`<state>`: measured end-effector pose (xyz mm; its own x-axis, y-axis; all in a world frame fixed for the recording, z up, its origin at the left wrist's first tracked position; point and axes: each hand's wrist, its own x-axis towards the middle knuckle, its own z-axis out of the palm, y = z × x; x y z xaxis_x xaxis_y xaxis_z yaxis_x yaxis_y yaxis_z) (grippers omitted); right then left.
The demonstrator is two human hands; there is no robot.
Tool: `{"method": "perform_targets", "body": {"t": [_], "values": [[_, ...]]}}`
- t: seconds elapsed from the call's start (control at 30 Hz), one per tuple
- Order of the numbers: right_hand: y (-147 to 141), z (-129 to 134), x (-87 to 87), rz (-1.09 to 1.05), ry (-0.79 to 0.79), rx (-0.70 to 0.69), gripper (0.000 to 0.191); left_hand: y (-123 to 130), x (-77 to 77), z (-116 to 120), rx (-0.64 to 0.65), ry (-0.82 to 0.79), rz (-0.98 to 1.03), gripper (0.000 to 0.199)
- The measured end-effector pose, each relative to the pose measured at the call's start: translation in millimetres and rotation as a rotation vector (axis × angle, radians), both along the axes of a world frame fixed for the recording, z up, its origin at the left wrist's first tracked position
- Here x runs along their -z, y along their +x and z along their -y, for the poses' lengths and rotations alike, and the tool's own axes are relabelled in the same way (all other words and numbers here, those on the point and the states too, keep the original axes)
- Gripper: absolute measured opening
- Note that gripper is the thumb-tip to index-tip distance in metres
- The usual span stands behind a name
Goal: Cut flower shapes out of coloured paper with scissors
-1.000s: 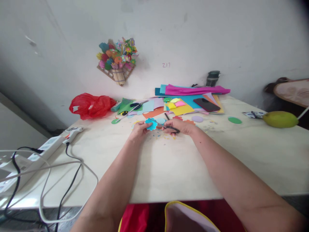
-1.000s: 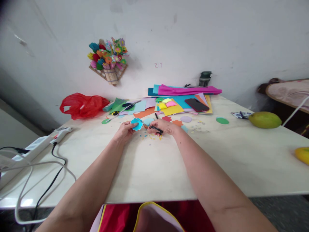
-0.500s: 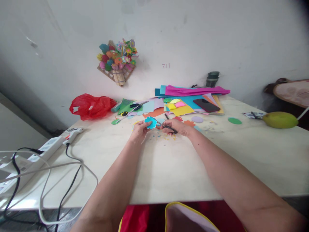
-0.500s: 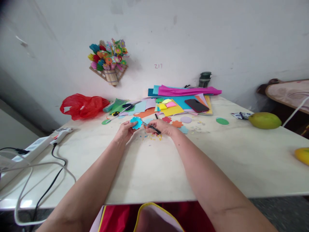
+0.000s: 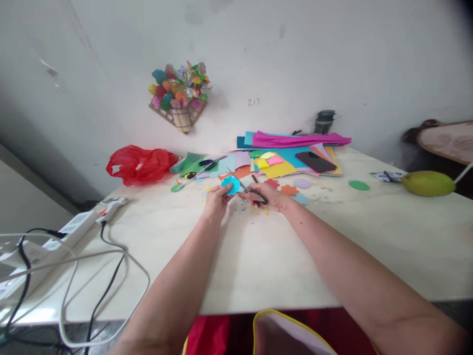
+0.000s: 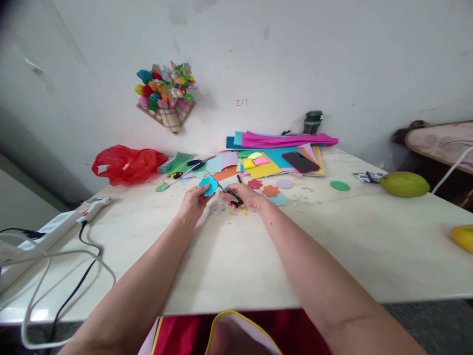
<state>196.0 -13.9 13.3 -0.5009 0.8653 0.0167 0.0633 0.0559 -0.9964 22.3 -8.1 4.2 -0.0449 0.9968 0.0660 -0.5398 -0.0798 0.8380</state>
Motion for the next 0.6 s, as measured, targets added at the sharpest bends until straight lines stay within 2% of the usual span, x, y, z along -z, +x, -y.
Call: {"method": "perform_targets", "body": {"t": [0.4, 0.6], "values": [[-14.9, 3.9, 3.3, -0.052, 0.014, 0.086, 0.029, 15.3, -1.5, 6.2, -0.156, -0.062, 0.099, 0.024], [-26.1, 7.7, 4.4, -0.084, -0.037, 0.152, 0.027, 19.1, -0.1, 7.5, -0.208, -0.046, 0.144, 0.025]]}}
